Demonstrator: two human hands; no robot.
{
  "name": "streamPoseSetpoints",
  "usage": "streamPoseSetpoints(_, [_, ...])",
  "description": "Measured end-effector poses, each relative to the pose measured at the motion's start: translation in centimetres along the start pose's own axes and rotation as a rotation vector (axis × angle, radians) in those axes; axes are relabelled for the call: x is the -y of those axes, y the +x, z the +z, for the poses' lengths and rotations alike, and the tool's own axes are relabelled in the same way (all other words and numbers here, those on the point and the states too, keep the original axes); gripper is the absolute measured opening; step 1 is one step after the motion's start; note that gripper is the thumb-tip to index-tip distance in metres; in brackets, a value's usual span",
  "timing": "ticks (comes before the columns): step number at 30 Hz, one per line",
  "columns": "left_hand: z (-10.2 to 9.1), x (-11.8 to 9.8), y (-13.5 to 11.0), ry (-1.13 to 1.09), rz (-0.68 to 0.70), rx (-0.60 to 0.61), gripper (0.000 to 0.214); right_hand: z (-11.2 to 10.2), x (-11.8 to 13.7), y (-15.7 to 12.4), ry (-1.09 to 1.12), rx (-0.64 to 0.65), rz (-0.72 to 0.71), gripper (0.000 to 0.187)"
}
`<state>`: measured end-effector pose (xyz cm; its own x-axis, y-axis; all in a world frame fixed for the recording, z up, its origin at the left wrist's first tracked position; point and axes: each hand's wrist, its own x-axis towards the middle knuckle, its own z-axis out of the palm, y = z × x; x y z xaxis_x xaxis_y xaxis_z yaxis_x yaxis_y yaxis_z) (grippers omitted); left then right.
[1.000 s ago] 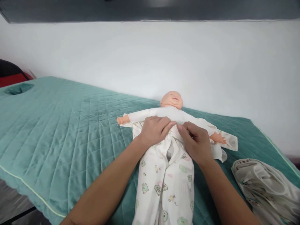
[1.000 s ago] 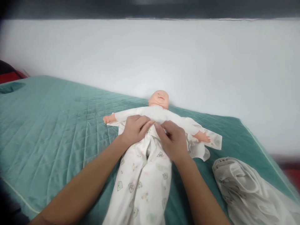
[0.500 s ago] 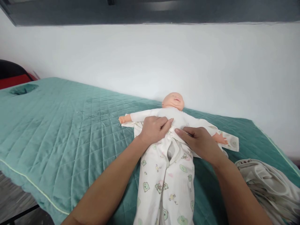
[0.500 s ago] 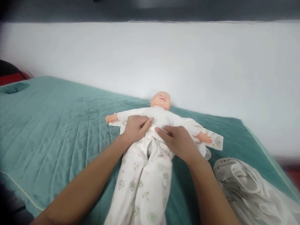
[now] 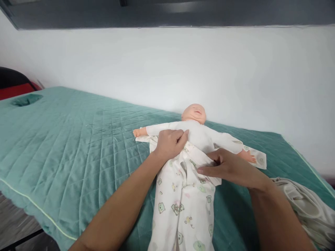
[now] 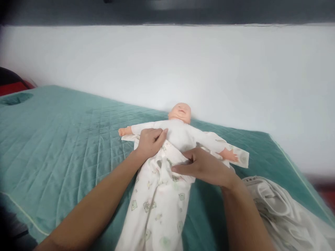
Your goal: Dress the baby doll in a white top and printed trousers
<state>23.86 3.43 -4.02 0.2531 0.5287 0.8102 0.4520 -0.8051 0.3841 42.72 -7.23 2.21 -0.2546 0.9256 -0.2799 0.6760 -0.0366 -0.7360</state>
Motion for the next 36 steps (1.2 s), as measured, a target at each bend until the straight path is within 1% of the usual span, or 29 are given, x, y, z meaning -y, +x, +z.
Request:
streamPoseSetpoints(3, [0.0,0.1,0.1,-0.039,-0.034,-0.013,0.049,-0.1,-1.2,0.6,0.143,0.002,-0.096,0.056])
streamPoseSetpoints(7, [0.0,0.2,0.1,-0.072,-0.087,-0.011,0.049,0.3,-2.4,1.2,0.333,-0.07,-0.214,0.042])
streamPoseSetpoints(10, [0.0,0.2,0.2,-0.091,-0.107,-0.007,0.049,0.5,-2.8,1.4,0.423,-0.113,-0.227,0.038])
streamPoseSetpoints(12, [0.0,0.1,0.2,-0.098,-0.114,-0.006,0.049,0.5,-2.8,1.5,0.45,-0.092,-0.223,0.036])
streamPoseSetpoints(15, [0.0,0.0,0.3,-0.102,-0.125,-0.001,0.049,0.5,-2.5,1.6,0.416,-0.019,-0.224,0.036])
streamPoseSetpoints(18, [-0.1,-0.1,0.3,-0.1,-0.13,0.001,0.049,0.4,-2.2,1.4,0.328,0.014,-0.212,0.043])
streamPoseSetpoints(21, [-0.1,-0.1,0.3,-0.103,-0.123,0.004,0.049,0.2,-1.7,1.2,0.207,-0.006,-0.149,0.051])
streamPoseSetpoints(25, [0.0,-0.1,0.3,-0.101,-0.116,0.01,0.049,0.1,-1.2,0.8,0.08,-0.014,-0.06,0.055])
streamPoseSetpoints(32, [0.0,-0.2,0.2,-0.1,-0.111,0.025,0.05,-0.3,-0.8,0.4,0.002,0.04,0.048,0.064])
streamPoseSetpoints(36, [0.0,-0.3,0.3,-0.103,-0.112,0.028,0.05,-0.7,-0.7,0.1,-0.061,0.089,0.119,0.063])
